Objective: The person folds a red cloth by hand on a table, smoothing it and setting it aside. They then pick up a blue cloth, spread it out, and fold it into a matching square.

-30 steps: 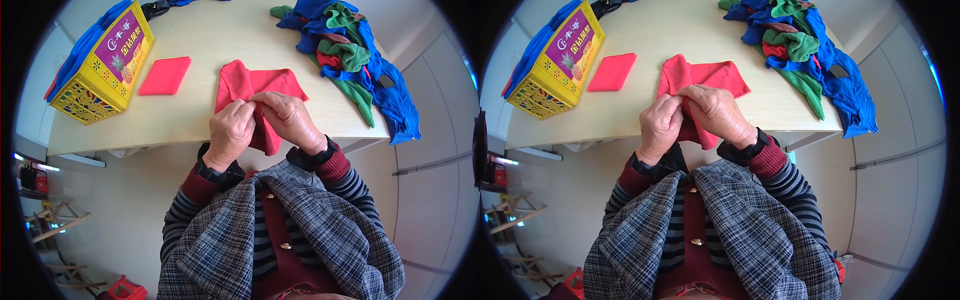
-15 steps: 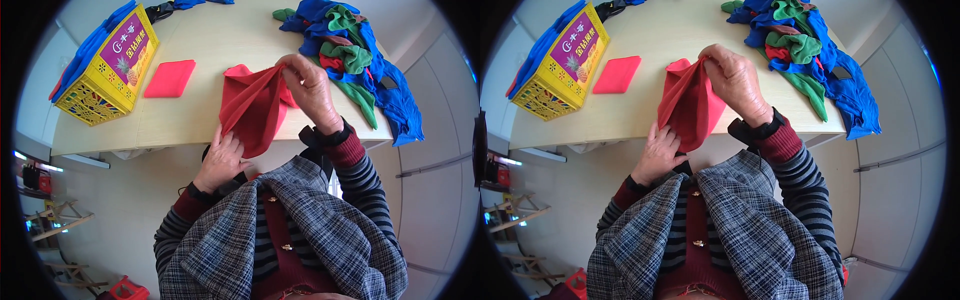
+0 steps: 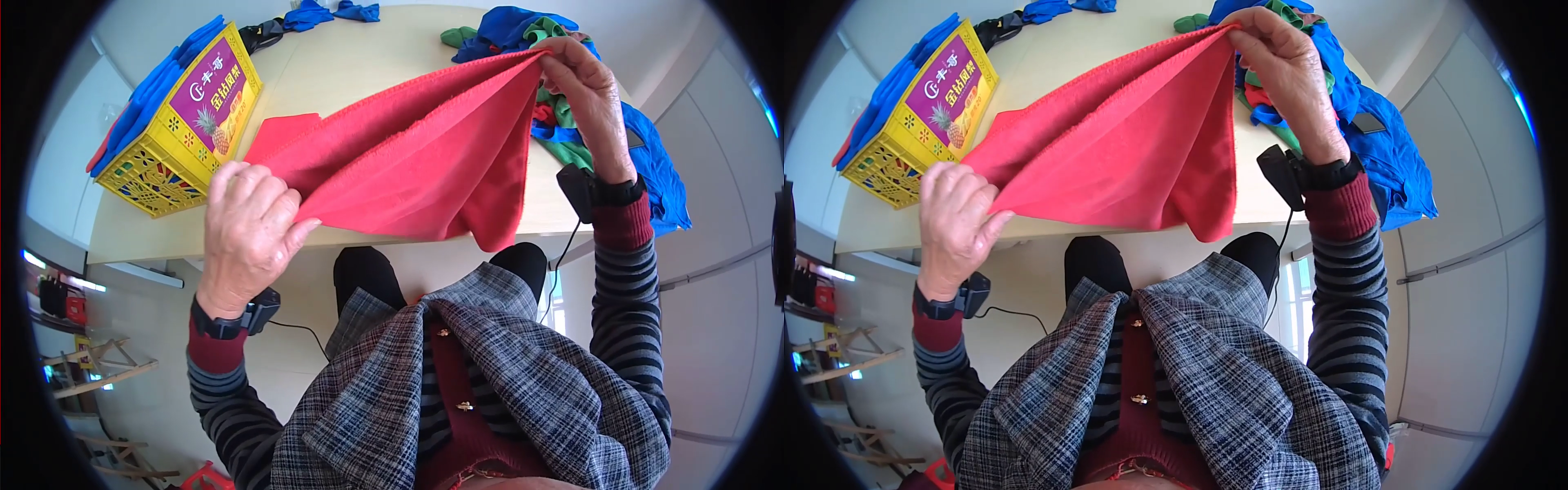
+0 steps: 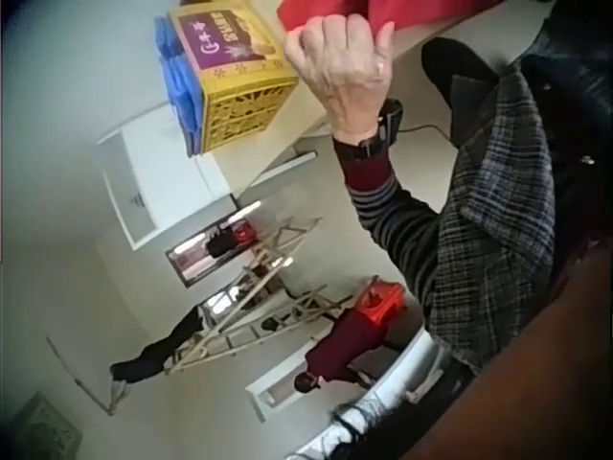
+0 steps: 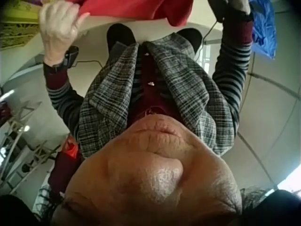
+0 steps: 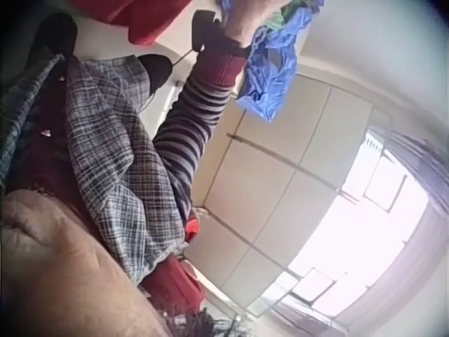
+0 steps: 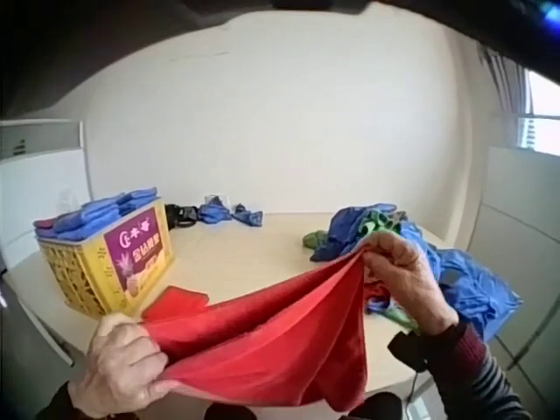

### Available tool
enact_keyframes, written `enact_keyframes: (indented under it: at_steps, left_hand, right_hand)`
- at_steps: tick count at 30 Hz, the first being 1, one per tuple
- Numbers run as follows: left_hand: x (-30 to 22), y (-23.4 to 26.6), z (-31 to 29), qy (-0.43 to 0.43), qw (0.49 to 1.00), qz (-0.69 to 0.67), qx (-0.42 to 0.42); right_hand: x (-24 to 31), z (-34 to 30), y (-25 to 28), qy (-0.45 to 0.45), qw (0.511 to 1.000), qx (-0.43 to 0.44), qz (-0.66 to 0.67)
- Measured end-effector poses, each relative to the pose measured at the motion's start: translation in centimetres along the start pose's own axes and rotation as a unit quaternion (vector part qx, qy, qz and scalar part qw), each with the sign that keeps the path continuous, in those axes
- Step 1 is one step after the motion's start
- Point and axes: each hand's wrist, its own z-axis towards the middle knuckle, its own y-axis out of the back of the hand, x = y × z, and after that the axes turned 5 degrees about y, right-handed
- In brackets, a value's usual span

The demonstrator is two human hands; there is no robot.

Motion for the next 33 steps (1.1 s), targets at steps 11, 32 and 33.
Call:
enact_keyframes:
  at_steps: [11, 32, 33]
  left_hand:
    - [-0.5, 2.7, 3.2, 0.004, 0.999, -0.026, 0.034]
    - [-1.7, 1.8, 2.4, -0.027, 0.953, -0.22, 0.204]
    - [-1.5, 1.8, 2.3, -0.015, 0.946, -0.235, 0.222]
  right_hand:
    - [3.3, -0.2, 3.9, 0.008, 0.998, -0.012, 0.068]
    - [2.8, -0.3, 3.5, 0.001, 0.998, -0.001, 0.066]
    - [2.7, -0.3, 3.5, 0.001, 0.998, 0.001, 0.067]
